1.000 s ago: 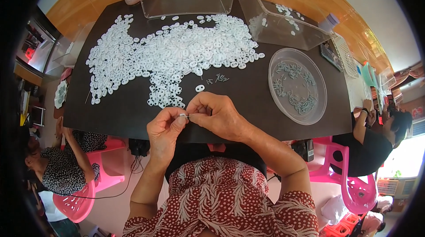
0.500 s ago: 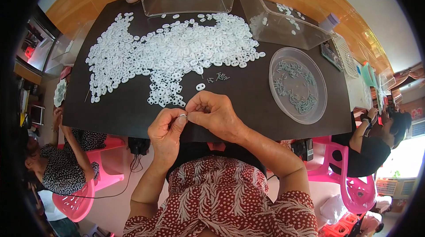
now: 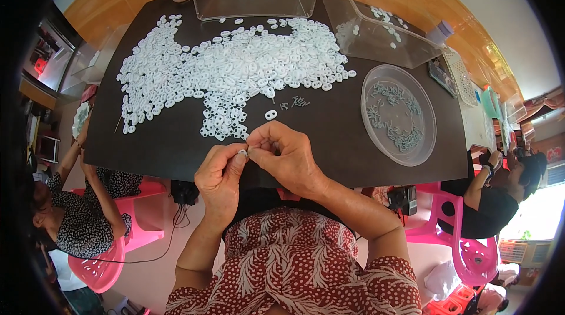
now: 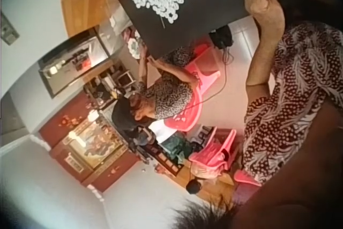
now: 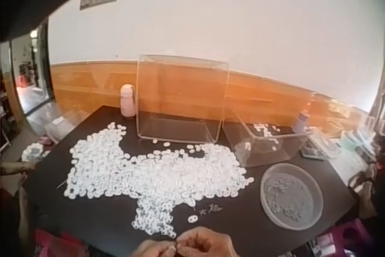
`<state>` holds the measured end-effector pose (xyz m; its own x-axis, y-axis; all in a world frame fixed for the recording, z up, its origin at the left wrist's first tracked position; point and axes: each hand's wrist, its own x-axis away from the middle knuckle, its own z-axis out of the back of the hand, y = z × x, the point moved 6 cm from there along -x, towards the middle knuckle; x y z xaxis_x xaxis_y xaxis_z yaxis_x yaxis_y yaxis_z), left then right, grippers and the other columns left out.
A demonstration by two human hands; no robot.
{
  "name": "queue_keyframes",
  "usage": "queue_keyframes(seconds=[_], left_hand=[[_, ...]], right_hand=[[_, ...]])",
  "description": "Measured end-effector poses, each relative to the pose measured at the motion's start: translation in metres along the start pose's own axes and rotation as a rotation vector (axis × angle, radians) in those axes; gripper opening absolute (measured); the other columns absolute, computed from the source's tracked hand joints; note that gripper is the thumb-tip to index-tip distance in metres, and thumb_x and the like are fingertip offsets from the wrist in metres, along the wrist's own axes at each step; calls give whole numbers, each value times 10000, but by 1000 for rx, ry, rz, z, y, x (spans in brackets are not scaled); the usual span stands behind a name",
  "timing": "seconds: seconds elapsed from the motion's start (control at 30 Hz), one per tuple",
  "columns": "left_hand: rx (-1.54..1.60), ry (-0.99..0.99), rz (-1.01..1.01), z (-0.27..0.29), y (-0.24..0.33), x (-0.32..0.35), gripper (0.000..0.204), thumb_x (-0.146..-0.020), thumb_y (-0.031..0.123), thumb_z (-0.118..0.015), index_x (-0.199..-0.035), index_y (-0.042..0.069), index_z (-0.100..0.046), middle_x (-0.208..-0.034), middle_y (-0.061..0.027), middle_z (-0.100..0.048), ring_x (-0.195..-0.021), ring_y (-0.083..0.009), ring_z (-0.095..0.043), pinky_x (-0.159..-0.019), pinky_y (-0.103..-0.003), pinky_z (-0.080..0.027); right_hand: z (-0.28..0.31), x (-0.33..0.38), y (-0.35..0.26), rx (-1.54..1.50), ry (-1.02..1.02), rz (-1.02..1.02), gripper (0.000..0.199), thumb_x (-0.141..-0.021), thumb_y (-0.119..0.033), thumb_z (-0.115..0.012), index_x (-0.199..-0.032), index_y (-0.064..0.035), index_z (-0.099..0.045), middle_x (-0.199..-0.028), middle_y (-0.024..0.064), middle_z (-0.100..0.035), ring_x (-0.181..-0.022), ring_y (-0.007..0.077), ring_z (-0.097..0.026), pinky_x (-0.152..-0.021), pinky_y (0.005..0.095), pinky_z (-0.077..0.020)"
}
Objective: Assembling small white plastic components by hand at a workbench.
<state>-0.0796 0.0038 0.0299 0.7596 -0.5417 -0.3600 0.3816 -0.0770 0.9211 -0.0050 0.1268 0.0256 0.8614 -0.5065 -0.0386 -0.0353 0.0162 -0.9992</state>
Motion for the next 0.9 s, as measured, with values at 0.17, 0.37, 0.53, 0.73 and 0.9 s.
queue_keyframes(seconds=[0.17, 0.37, 0.53, 0.73, 0.9], left_hand=[[-120, 28, -109, -3, 4, 3, 79, -827, -4, -662, -904, 1, -649, -730, -84, -579, -630, -222, -540, -571, -314, -430], [-105, 24, -69, -6, -1, 7, 91, -813, -17, -670, -901, -5, -647, -731, -89, -579, -623, -225, -540, -565, -311, -427], [89, 27, 51, -5, -9, 6, 90, -865, 34, -655, -935, -23, -656, -747, -51, -578, -650, -120, -529, -593, -247, -425], [268, 1, 215, -6, -22, 11, 129, -896, 45, -625, -997, -26, -661, -796, -17, -570, -720, -75, -530, -664, -202, -434], [385, 35, 250, -4, -26, 12, 176, -895, 63, -637, -1046, -23, -660, -848, -9, -600, -747, -67, -563, -669, -191, -463]], right_hand=[[-1, 3, 4, 2, 40, 9, 109, -829, -5, -652, -927, -8, -604, -798, -25, -584, -691, 11, -491, -612, 181, -433], [0, 7, 7, 8, 51, -43, 100, -836, -7, -644, -926, -1, -601, -802, -22, -587, -696, 15, -499, -621, 186, -439], [0, 7, 3, 3, 40, 4, 95, -850, -13, -640, -939, 3, -612, -807, -17, -596, -721, 22, -519, -634, 191, -445], [22, -1, -11, 375, 73, 221, 144, -807, -7, -664, -949, -27, -655, -847, 55, -624, -793, 160, -597, -700, 271, -469], [35, -31, -25, 999, 107, 661, 193, -715, 17, -646, -902, -24, -666, -807, 106, -584, -754, 299, -544, -645, 392, -448]])
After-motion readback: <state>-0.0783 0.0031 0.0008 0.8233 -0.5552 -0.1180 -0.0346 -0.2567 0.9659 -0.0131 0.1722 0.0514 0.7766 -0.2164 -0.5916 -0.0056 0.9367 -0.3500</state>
